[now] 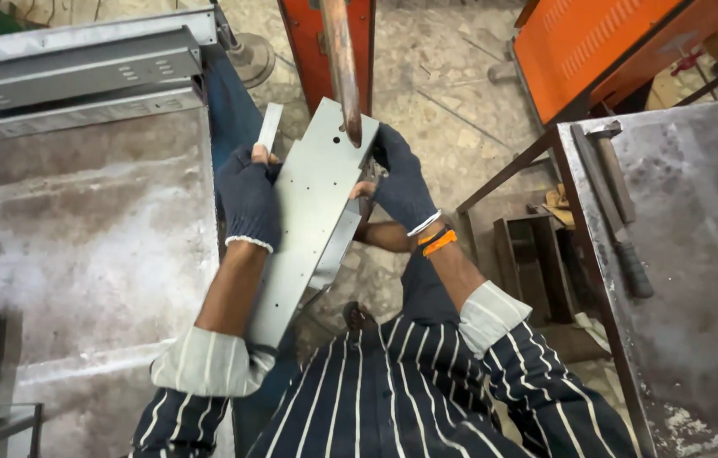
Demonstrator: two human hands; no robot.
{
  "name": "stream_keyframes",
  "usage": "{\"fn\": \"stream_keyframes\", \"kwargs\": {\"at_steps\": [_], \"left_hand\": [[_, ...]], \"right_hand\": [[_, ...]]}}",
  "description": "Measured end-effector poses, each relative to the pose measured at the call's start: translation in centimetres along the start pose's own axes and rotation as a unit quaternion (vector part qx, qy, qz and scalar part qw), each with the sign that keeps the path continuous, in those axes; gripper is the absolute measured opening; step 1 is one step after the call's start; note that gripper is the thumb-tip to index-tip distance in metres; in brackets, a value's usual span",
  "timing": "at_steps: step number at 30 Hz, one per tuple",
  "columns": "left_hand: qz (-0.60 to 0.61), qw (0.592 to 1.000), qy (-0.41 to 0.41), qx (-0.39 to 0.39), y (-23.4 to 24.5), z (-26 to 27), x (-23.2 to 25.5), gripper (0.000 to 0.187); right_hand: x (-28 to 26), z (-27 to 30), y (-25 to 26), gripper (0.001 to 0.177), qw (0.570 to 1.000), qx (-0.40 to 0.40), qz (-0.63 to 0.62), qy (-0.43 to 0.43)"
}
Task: Assembling and fitting sheet metal enclosure components using a hammer and file on a workbench.
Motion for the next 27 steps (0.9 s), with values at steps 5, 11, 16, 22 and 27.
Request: {"fn": "stream_keyframes", "kwargs": {"at_steps": [5, 11, 16, 22, 27], "left_hand": [[-0.117, 0.992, -0.057, 0.007, -1.0, 0.7, 1.5, 0.036], [-0.179, 0.981, -0.068, 0.023, -1.5, 2.3, 2.9, 0.037], [-0.173, 0.982, -0.066, 0.023, -0.9, 2.9, 2.4, 0.035], [-0.170, 0.984, -0.055, 0.003, -0.7, 3.2, 2.6, 0.030], [-0.272, 0.961, -0.044, 0.010, -0.8, 2.5, 2.4, 0.031]], "right_hand": [[1.1, -0.1, 0.1, 0.111, 0.999, -0.018, -0.020, -0.039], [-2.0, -0.2, 0.0, 0.115, 0.998, -0.042, -0.031, -0.044], [-0.8, 0.6, -0.1, 0.115, 0.998, -0.056, 0.005, -0.018], [-4.4, -0.1, 0.5, 0.126, 0.982, -0.049, 0.007, -0.180], [-4.2, 0.0, 1.7, 0.104, 0.996, -0.065, 0.057, -0.028]]}}
Point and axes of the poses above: each hand's wrist, its own z-axis away from the middle knuckle, its own y-axis out of the back of the hand, x = y × z, the point moved 6 cm from there along -z, towards the middle knuckle, and after that the axes turned 5 degrees about -x, right-handed, at the moved point
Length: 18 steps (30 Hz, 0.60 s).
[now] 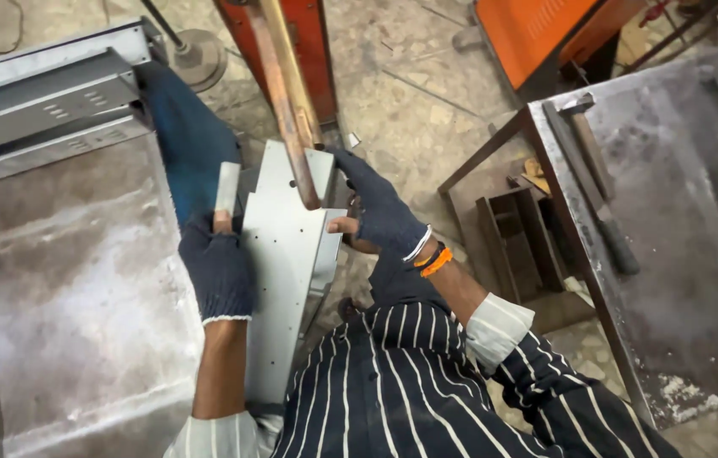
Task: Assembling and fitting sheet metal enclosure components using a hammer and file on a workbench.
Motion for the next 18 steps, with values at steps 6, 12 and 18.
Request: {"fn": "stream_keyframes", "kwargs": {"at_steps": [6, 12, 18], "left_hand": [[0.097, 0.994, 0.045, 0.014, 0.1, 0.4, -0.8, 0.023], [0.246, 0.966, 0.064, 0.040, 0.2, 1.2, 4.6, 0.037], [0.089, 0.995, -0.013, -0.034, -0.1, 0.8, 0.4, 0.036]], "right_hand": [[5.8, 2.4, 2.8, 0.068, 0.997, 0.026, 0.008, -0.074], [17.4, 10.9, 21.4, 0.047, 0.903, 0.208, 0.328, -0.184], [28.3, 22.3, 35.0, 0.041, 0.704, 0.250, 0.534, -0.395]]}}
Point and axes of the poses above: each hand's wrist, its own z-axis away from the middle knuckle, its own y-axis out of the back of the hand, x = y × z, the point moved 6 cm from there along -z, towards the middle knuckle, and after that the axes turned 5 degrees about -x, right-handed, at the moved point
